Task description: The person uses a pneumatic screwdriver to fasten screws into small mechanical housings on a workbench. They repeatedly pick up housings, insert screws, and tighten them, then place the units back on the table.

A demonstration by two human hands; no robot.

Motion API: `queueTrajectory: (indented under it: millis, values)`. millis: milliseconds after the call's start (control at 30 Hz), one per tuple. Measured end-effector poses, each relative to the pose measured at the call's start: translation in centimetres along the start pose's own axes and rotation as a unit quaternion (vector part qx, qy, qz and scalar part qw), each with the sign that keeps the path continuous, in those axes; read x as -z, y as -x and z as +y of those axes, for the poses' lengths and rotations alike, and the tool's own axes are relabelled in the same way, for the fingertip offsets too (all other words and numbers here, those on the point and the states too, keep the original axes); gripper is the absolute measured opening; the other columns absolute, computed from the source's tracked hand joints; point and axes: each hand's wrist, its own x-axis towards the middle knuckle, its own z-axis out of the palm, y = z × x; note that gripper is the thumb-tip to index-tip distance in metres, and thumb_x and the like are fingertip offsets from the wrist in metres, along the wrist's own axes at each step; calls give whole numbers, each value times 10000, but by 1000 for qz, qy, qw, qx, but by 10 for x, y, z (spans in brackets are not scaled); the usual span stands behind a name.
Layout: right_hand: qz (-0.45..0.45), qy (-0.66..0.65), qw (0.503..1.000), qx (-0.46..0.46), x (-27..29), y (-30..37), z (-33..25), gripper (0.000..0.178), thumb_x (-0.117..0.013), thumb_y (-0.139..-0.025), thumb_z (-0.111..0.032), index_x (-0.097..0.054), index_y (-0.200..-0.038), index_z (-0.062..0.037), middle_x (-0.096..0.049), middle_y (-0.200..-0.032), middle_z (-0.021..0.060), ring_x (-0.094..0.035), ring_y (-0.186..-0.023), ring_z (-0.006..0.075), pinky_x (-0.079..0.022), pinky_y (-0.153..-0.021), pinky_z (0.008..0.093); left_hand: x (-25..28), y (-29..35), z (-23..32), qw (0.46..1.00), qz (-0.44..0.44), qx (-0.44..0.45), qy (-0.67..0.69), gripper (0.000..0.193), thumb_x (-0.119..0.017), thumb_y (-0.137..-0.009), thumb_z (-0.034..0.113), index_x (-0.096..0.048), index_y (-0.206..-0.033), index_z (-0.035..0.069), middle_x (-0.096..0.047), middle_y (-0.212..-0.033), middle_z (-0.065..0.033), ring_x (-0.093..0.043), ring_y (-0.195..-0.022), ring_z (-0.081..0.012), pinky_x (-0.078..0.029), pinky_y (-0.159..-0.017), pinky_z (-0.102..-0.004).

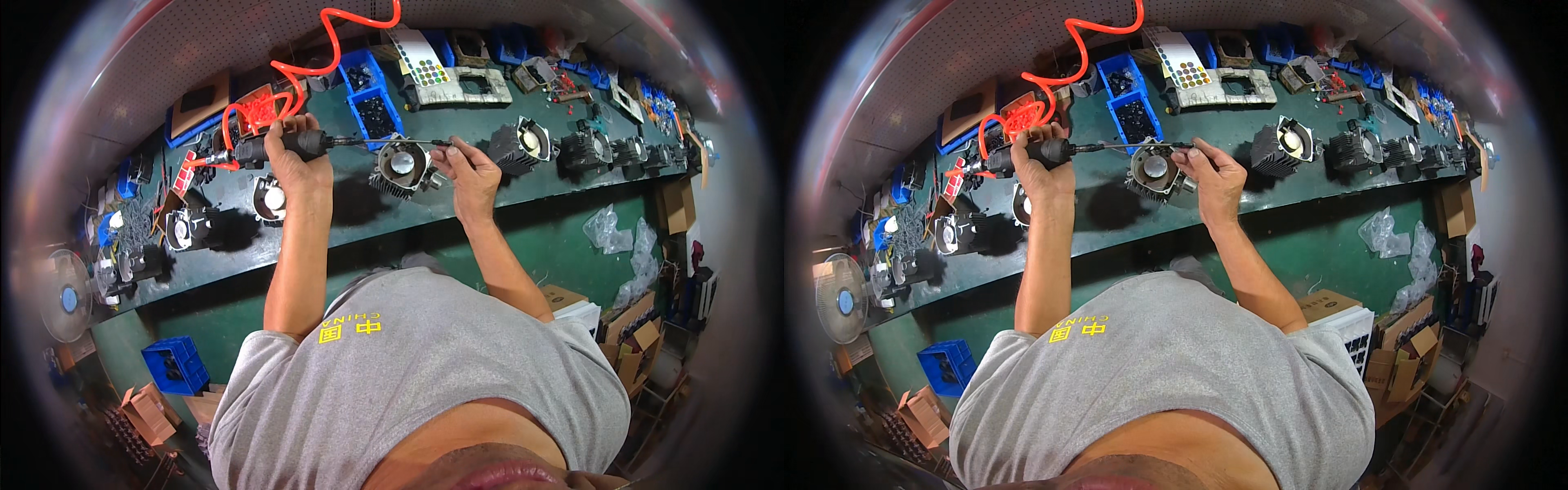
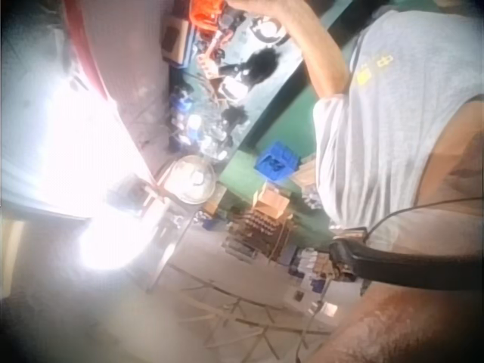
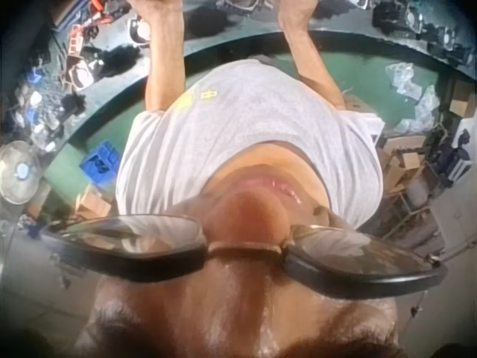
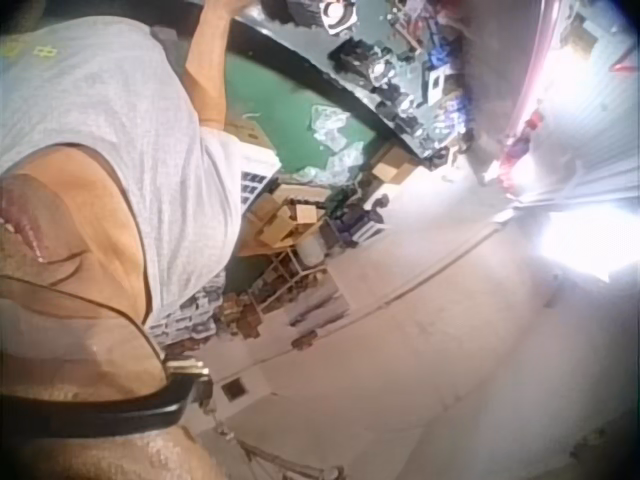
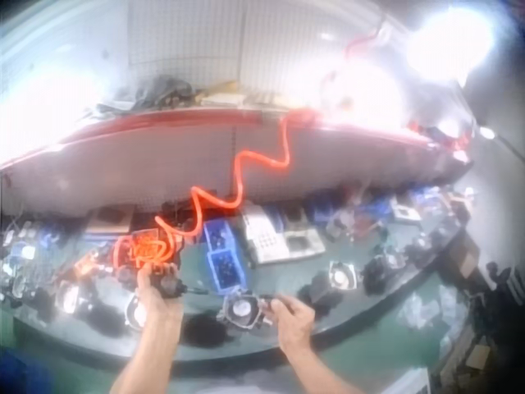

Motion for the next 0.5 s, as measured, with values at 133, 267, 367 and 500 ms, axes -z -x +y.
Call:
queueTrajectory:
  millis: [133, 267, 367, 500]
  values:
    - [4, -6, 1000, 2, 0, 0, -1, 293, -624, -975, 5, -596, -1220, 163, -710, -1026, 211, -741, -929, 269, -627, -869, 376, -5, 4, 1, 1000, 8, 1, 3, 152, -635, -943, 157, -538, -879, 58, -575, -830, -18, -565, -805, -163, -495, -988, -379]
    - [13, -32, 999, -3, -3, -1, -3, 279, -642, -964, 13, -607, -1201, 157, -709, -1006, 192, -741, -917, 266, -628, -867, 377, -8, 5, 1, 1000, 13, -1, 1, 153, -633, -945, 163, -540, -886, 57, -577, -834, -18, -568, -815, -166, -493, -998, -380]
    - [14, -46, 999, -2, -2, -2, -2, 276, -651, -958, 18, -610, -1194, 156, -707, -998, 186, -741, -912, 266, -627, -875, 380, -7, 6, 2, 1000, 9, 5, -2, 151, -629, -947, 168, -541, -895, 57, -579, -837, -17, -570, -819, -166, -493, -998, -380]
    - [12, -48, 999, -2, -2, -2, -1, 281, -659, -951, 23, -609, -1194, 155, -703, -1005, 191, -740, -911, 266, -624, -885, 383, -6, 5, 1, 1000, 7, 1, 1, 152, -627, -946, 170, -542, -896, 55, -579, -837, -16, -568, -818, -164, -495, -991, -380]
